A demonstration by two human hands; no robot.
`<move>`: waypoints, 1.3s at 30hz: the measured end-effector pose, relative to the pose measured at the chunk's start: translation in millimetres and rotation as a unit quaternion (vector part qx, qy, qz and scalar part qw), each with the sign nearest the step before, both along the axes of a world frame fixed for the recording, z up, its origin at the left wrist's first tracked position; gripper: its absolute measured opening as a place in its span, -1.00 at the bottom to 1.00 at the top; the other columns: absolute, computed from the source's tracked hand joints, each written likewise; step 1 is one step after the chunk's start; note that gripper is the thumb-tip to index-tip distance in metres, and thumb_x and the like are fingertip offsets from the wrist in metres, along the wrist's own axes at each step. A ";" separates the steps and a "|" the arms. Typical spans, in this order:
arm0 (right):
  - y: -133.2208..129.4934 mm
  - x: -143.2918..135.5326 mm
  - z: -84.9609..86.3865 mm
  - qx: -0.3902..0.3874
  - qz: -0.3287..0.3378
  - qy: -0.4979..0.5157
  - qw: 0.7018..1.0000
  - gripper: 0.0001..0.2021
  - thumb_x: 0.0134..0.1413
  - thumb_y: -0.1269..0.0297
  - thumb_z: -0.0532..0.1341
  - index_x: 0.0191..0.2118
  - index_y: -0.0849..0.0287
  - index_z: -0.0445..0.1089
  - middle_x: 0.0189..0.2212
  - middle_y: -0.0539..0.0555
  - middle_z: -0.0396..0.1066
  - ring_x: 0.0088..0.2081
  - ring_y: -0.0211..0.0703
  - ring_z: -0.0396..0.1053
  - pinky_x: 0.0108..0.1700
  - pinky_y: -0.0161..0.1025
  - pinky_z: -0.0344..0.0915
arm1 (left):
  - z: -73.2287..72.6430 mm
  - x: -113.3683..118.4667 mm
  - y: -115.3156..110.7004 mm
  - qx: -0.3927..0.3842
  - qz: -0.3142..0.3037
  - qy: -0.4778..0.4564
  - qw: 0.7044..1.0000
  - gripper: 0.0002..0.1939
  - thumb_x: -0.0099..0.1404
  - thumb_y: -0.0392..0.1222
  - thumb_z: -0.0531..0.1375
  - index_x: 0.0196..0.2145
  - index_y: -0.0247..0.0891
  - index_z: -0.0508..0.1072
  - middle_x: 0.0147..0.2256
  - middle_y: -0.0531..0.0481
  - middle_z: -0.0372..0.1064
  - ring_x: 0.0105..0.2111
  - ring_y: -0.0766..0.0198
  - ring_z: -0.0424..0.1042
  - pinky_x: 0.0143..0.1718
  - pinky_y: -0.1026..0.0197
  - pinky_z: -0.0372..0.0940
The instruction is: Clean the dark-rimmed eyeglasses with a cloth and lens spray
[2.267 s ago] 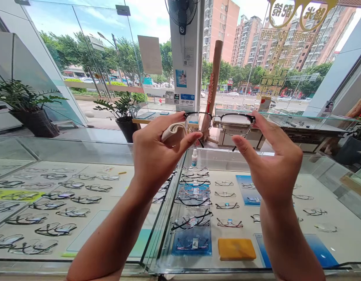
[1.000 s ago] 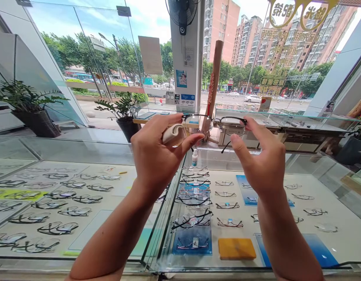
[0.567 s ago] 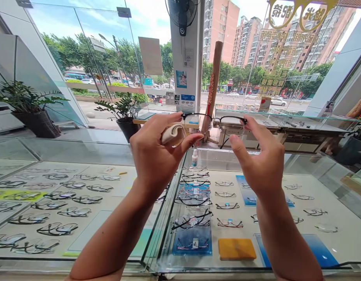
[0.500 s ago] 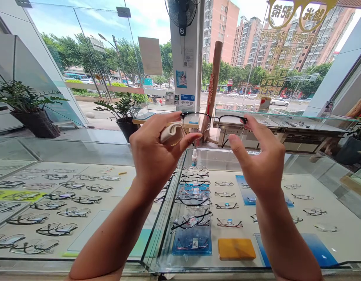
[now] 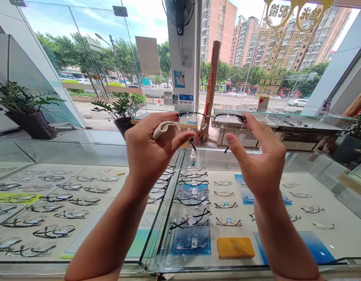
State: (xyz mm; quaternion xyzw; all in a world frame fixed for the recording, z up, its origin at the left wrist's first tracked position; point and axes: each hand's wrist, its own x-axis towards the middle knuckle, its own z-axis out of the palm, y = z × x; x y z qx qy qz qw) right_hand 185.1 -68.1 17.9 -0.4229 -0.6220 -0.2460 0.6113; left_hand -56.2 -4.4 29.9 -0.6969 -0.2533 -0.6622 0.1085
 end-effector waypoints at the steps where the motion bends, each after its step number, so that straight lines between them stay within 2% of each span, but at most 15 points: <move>1: -0.3 -0.2 0.1 0.000 -0.001 -0.001 1.000 -0.52 0.42 -0.04 0.33 0.33 -0.02 0.53 0.13 0.18 0.68 0.15 0.21 0.65 0.27 0.30 0.55 | 0.2 -0.8 0.4 -0.003 0.000 0.001 1.000 -0.54 0.24 0.21 0.58 0.00 0.02 0.70 -0.07 -0.01 0.72 -0.12 0.07 0.69 -0.02 -0.06 0.56; 5: -0.4 -1.1 0.4 -0.003 -0.005 -0.006 1.000 -0.50 0.41 -0.04 0.34 0.36 -0.04 0.51 0.16 0.18 0.67 0.19 0.22 0.63 0.29 0.30 0.53 | 2.3 -2.0 0.9 -0.009 -0.003 -0.001 1.000 -0.52 0.23 0.23 0.58 0.01 0.01 0.70 -0.05 -0.03 0.73 -0.07 0.01 0.71 0.06 -0.12 0.57; 9: 3.8 -2.7 -0.8 -0.007 0.006 -0.003 1.000 -0.46 0.43 0.00 0.32 0.42 -0.02 0.45 0.22 0.21 0.63 0.25 0.24 0.59 0.31 0.31 0.51 | 0.8 3.6 1.4 0.028 0.003 -0.018 0.999 -0.47 0.27 0.27 0.54 0.07 -0.03 0.68 -0.01 -0.07 0.72 -0.04 0.00 0.70 0.03 -0.12 0.56; 11: 7.6 -3.4 -2.6 -0.007 0.015 0.005 1.000 -0.43 0.44 0.01 0.31 0.46 -0.02 0.41 0.28 0.23 0.59 0.28 0.26 0.57 0.31 0.33 0.50 | -3.1 6.8 4.3 0.032 0.018 -0.034 0.999 -0.43 0.32 0.33 0.49 0.12 -0.03 0.63 0.01 -0.06 0.70 0.00 -0.01 0.68 -0.01 -0.11 0.54; 15: 14.8 -4.1 -7.3 -0.006 0.043 0.020 0.999 -0.40 0.46 0.04 0.28 0.52 -0.06 0.33 0.37 0.24 0.52 0.33 0.28 0.53 0.30 0.33 0.51 | -11.9 7.7 15.2 0.027 0.033 -0.030 0.999 -0.29 0.38 0.51 0.32 0.21 -0.05 0.51 0.05 -0.02 0.63 0.21 -0.14 0.59 0.02 -0.20 0.46; 20: 17.1 -5.4 -9.3 -0.008 0.047 0.024 0.999 -0.37 0.47 0.03 0.27 0.55 -0.08 0.28 0.40 0.25 0.49 0.35 0.31 0.52 0.27 0.34 0.53 | -13.0 7.3 17.8 0.033 0.044 -0.035 0.998 -0.22 0.37 0.62 0.21 0.18 -0.05 0.51 0.13 -0.02 0.60 0.27 -0.18 0.53 0.00 -0.23 0.43; 24: 17.9 -6.9 -10.2 -0.014 0.042 0.024 0.999 -0.34 0.49 0.01 0.24 0.58 -0.05 0.22 0.43 0.28 0.45 0.33 0.29 0.54 0.26 0.31 0.56 | -11.1 12.3 10.6 0.038 0.037 -0.052 0.997 -0.24 0.33 0.60 0.28 0.16 -0.05 0.53 0.15 -0.06 0.59 0.28 -0.22 0.50 0.02 -0.25 0.46; 30: 26.9 -8.8 -15.8 -0.016 0.067 0.042 0.997 -0.31 0.50 0.01 0.24 0.60 -0.02 0.17 0.45 0.31 0.42 0.33 0.27 0.54 0.25 0.25 0.56 | -13.9 18.2 6.8 0.031 -0.008 -0.059 0.998 -0.32 0.35 0.45 0.39 0.28 0.12 0.49 0.21 -0.06 0.56 0.11 -0.09 0.62 0.02 -0.17 0.50; 34: 33.9 -11.3 -19.7 -0.033 0.097 0.059 0.993 -0.30 0.50 0.00 0.24 0.61 0.01 0.15 0.44 0.33 0.44 0.29 0.24 0.58 0.24 0.20 0.58 | -12.3 14.7 10.0 0.081 0.002 -0.031 0.996 -0.30 0.40 0.45 0.35 0.30 0.01 0.48 0.19 -0.07 0.56 0.20 -0.16 0.58 0.01 -0.25 0.47; 37: 35.8 -12.5 -20.9 -0.039 0.104 0.062 0.992 -0.30 0.50 -0.02 0.23 0.61 0.02 0.14 0.44 0.34 0.44 0.29 0.22 0.57 0.23 0.19 0.58 | -10.6 13.8 9.2 0.075 0.019 -0.020 0.997 -0.27 0.43 0.48 0.30 0.30 -0.06 0.45 0.21 -0.08 0.53 0.30 -0.21 0.50 0.03 -0.29 0.45; 39: 36.0 -12.6 -21.1 -0.029 0.094 0.053 0.994 -0.30 0.52 -0.01 0.21 0.62 0.00 0.11 0.45 0.34 0.42 0.31 0.23 0.55 0.23 0.20 0.58 | -10.2 16.2 6.8 0.063 0.021 -0.027 0.997 -0.28 0.43 0.46 0.31 0.28 -0.09 0.45 0.21 -0.10 0.53 0.27 -0.19 0.52 0.05 -0.28 0.46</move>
